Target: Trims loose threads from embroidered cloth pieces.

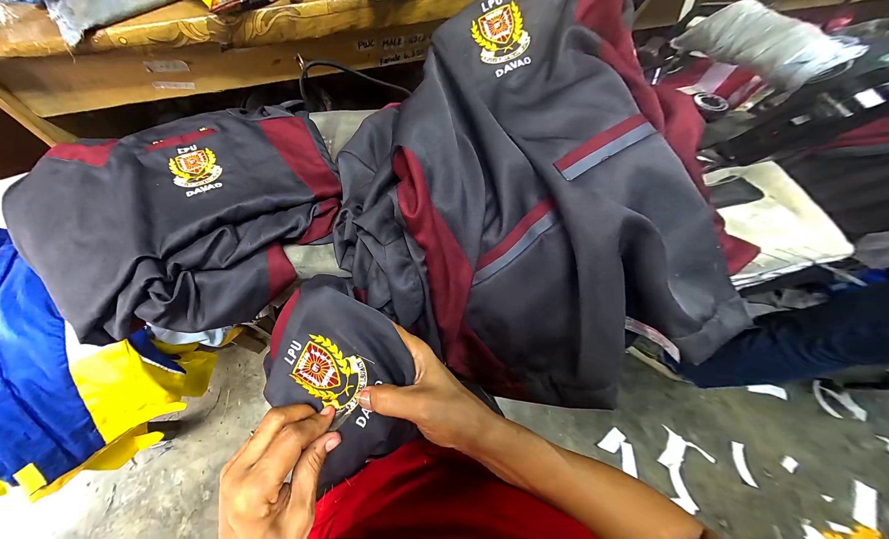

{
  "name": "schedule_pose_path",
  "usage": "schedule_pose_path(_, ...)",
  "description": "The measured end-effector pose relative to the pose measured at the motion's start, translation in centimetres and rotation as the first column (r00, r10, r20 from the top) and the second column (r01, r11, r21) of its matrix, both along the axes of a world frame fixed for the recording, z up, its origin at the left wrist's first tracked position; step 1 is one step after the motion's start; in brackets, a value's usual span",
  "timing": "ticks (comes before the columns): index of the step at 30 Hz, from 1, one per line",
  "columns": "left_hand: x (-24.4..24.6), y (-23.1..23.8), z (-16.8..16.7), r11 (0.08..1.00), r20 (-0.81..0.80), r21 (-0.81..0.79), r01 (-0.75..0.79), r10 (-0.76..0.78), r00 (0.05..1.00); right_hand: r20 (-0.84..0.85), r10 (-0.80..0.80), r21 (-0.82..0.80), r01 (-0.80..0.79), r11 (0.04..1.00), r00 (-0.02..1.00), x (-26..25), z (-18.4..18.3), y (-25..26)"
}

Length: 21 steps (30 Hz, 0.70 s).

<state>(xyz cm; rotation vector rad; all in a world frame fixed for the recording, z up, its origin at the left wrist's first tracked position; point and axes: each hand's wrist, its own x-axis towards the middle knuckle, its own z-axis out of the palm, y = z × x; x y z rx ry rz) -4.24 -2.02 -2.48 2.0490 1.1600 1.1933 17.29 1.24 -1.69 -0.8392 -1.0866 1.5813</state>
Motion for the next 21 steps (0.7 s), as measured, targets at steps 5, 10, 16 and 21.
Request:
schedule_pose_path(5, 0.3, -0.1, 0.0, 0.999, 0.043, -0.031, -0.006, 0.008, 0.999, -0.029, 0.017, -0.026, -0.018, 1.000, 0.999, 0.1, 0.0, 0.0)
schedule_pose_path(10, 0.6, -0.5, 0.1, 0.995, 0.128, -0.087, -0.045, 0.056, 0.990, -0.082, 0.011, -0.060, -0.016, 0.998, 0.997, 0.1, -0.1, 0.0)
schedule_pose_path(16, 1.2, -1.9, 1.6, 0.990, -0.045, -0.038, -0.133, 0.131, 0.990, -0.047, -0.043, -0.011, 0.042, 0.999, 0.998, -0.2, -0.2, -0.3)
schedule_pose_path(21, 1.7, -2.2, 1.3, 0.983, -0.078, -0.016, -0.184, 0.182, 0.980, 0.008, -0.074, 0.021, 0.074, 0.997, 0.997, -0.5, 0.0, -0.6)
